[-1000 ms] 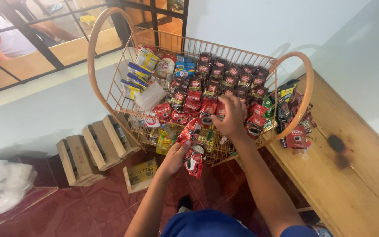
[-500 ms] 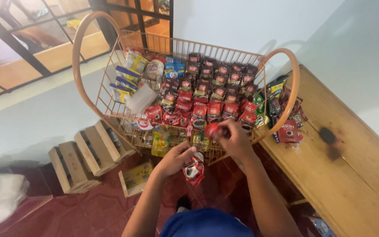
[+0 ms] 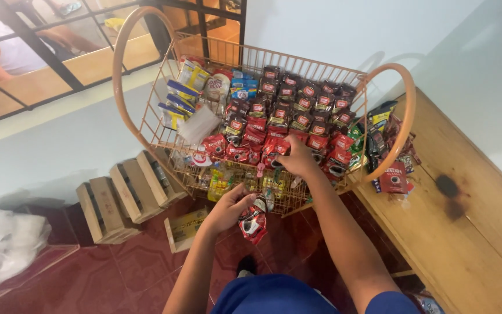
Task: Organizing various coffee and cocoa sachets on a shelf and a table.
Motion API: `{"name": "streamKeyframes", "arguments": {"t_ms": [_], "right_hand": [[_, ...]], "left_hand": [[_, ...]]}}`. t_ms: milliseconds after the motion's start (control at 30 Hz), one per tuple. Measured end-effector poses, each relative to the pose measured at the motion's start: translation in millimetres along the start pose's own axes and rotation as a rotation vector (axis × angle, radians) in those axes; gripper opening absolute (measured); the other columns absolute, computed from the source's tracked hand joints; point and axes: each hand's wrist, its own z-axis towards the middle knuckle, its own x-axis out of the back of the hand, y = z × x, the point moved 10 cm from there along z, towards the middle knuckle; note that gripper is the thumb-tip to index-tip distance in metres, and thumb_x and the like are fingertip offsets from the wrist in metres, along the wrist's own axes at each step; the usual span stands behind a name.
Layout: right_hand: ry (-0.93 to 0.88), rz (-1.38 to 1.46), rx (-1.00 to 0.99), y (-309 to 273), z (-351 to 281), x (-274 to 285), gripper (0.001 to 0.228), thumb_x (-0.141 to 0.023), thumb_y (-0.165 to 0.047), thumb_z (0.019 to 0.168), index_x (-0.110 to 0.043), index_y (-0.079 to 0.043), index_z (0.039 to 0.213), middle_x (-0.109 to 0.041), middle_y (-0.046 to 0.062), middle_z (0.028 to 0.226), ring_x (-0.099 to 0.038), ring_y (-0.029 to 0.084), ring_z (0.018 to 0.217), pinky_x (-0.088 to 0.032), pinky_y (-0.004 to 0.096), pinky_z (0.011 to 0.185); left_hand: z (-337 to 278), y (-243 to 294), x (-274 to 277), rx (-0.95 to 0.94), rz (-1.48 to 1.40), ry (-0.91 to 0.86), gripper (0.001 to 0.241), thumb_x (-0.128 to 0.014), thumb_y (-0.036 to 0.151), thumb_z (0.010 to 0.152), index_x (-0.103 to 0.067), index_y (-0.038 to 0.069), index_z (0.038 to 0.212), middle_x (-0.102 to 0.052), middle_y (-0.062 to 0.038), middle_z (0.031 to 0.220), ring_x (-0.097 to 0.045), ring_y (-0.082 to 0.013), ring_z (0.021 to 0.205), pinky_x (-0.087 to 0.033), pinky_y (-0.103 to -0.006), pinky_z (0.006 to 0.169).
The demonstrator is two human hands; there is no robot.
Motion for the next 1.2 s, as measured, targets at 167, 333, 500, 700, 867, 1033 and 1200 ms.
{"name": "streamKeyframes", "arguments": {"t_ms": [167,333,500,700,867,1033,1200], "right_hand": [[0.037,-0.111,0.106,-12,3,0,0.073,-0.083,-0.032,0.085,-0.046,-0.014,0.146,-0.042,0.015,0.155,-0.05,0.036,0.137,-0.05,0.051,0.107],[0.088,-0.334,0.197,-46,-12,6,0.073,-0.087,-0.034,0.079,-0.053,-0.016,0.141,-0.037,0.011,0.158,-0.042,0.036,0.143,-0.05,0.049,0.109],[0.042,-0.604,0.406,-73,-10,0,0.111,-0.098,-0.04,0.063,-0.036,-0.012,0.151,-0.033,0.012,0.154,-0.028,0.039,0.139,-0.027,0.054,0.116],[0.129,-0.74,0.434,-55,7,3,0.099,-0.096,-0.047,0.065,-0.048,-0.013,0.143,-0.049,0.011,0.136,-0.036,0.034,0.138,-0.028,0.053,0.115],[0.195,-0.717,0.49,-45,26,-1,0.087,-0.092,-0.042,0.069,-0.052,-0.013,0.141,-0.051,0.013,0.133,-0.045,0.033,0.132,-0.037,0.051,0.113],[0.199,-0.776,0.47,-63,15,1,0.101,-0.096,-0.047,0.061,-0.048,-0.011,0.141,-0.048,0.016,0.133,-0.04,0.039,0.132,-0.033,0.058,0.108],[0.137,-0.846,0.404,-49,27,1,0.113,-0.088,-0.073,0.06,-0.043,-0.013,0.145,-0.047,0.015,0.135,-0.038,0.039,0.131,-0.029,0.058,0.106]], "left_hand": [[-3,-11,5,-0.006,-0.027,0.001,0.028,-0.064,0.03,0.102,-0.056,0.008,0.088,-0.05,0.004,0.075,-0.045,-0.0067,0.07,-0.043,-0.0262,0.063],[1,-1,5,0.019,-0.034,0.011,0.026,-0.064,0.03,0.102,-0.059,0.007,0.09,-0.051,0.005,0.076,-0.047,-0.0064,0.071,-0.043,-0.0257,0.064],[2,9,0,-0.021,-0.034,-0.011,0.023,-0.063,0.031,0.101,-0.062,0.009,0.095,-0.055,0.006,0.078,-0.049,-0.0049,0.073,-0.045,-0.0248,0.066],[5,1,1,-0.002,-0.015,0.007,0.027,-0.064,0.03,0.102,-0.058,0.006,0.091,-0.052,0.003,0.075,-0.047,-0.0062,0.07,-0.043,-0.0262,0.063],[10,9,8,-0.018,0.032,0.028,0.027,-0.065,0.03,0.101,-0.059,0.007,0.09,-0.053,0.003,0.074,-0.048,-0.0059,0.07,-0.044,-0.0258,0.063],[7,7,4,0.0,-0.004,0.026,0.028,-0.065,0.031,0.101,-0.059,0.007,0.089,-0.053,0.003,0.074,-0.049,-0.0062,0.07,-0.044,-0.0263,0.063],[10,-4,4,-0.025,0.004,0.021,0.029,-0.064,0.033,0.101,-0.058,0.007,0.09,-0.053,0.004,0.074,-0.049,-0.0062,0.07,-0.045,-0.0267,0.063]]}}
